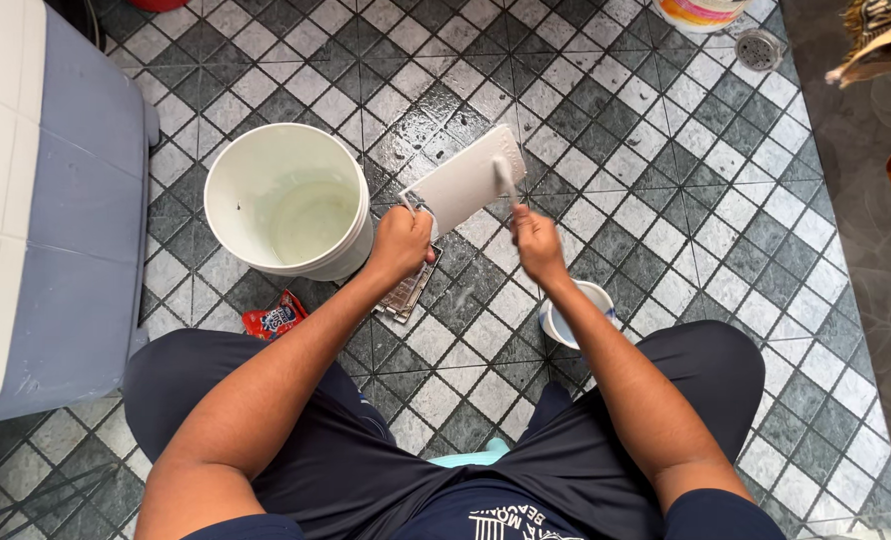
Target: The person sits on a small stool and scrubs a white plastic paint tray with a toothbrush. They repeatedly dip the brush into a small cup of water and scrub the tray's surface and grooves. The person then pours water from the cup onto the tray to rinse it and continues scrubbing.
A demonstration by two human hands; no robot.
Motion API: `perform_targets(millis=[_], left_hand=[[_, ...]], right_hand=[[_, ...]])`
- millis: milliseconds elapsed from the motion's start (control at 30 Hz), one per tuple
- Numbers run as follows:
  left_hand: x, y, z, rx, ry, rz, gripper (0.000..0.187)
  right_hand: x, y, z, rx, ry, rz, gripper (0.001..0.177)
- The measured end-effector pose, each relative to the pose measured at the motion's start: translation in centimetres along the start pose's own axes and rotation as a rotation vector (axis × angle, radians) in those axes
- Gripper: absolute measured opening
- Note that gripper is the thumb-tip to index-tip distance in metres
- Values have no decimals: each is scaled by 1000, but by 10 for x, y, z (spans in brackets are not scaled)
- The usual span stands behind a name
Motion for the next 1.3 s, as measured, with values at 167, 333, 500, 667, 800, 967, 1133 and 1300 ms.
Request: perform_targets(millis=[167, 333, 500, 667, 800, 967, 1133, 1300], left_hand=[[-7, -1, -5, -218, 121, 12, 48], [-14, -4, -9, -338, 207, 17, 37], [-15, -8, -15, -403, 212, 12, 35], [-18, -18, -25, -527, 295, 13, 25], [-22, -23, -27, -568, 294, -12, 25], [-21, -25, -33, -666, 364, 15, 19], [-28, -33, -35, -685, 408, -15, 21], [-25, -31, -35, -716, 427, -3, 16]], right_hand=[[-34, -42, -15, -171, 178, -196, 45], [-10, -1, -22, -97, 216, -38, 43], [-23, -25, -13, -68, 255, -200, 46], [-21, -17, -19, -216, 214, -173, 43], [-6, 24, -22, -157, 62, -10, 51], [-32, -12, -29, -222, 200, -300, 46], [-18, 19, -34, -139, 107, -140, 46], [-32, -6, -26, -249, 116, -397, 39]])
Point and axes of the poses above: each hand's wrist, its own x-axis towards the middle knuckle, its own y-axis out of the back of the hand, z = x × y, the point moved 8 cm from there along x, towards the middle knuckle, and after that the axes turned 11 degrees about -y, right-handed, at the moved point
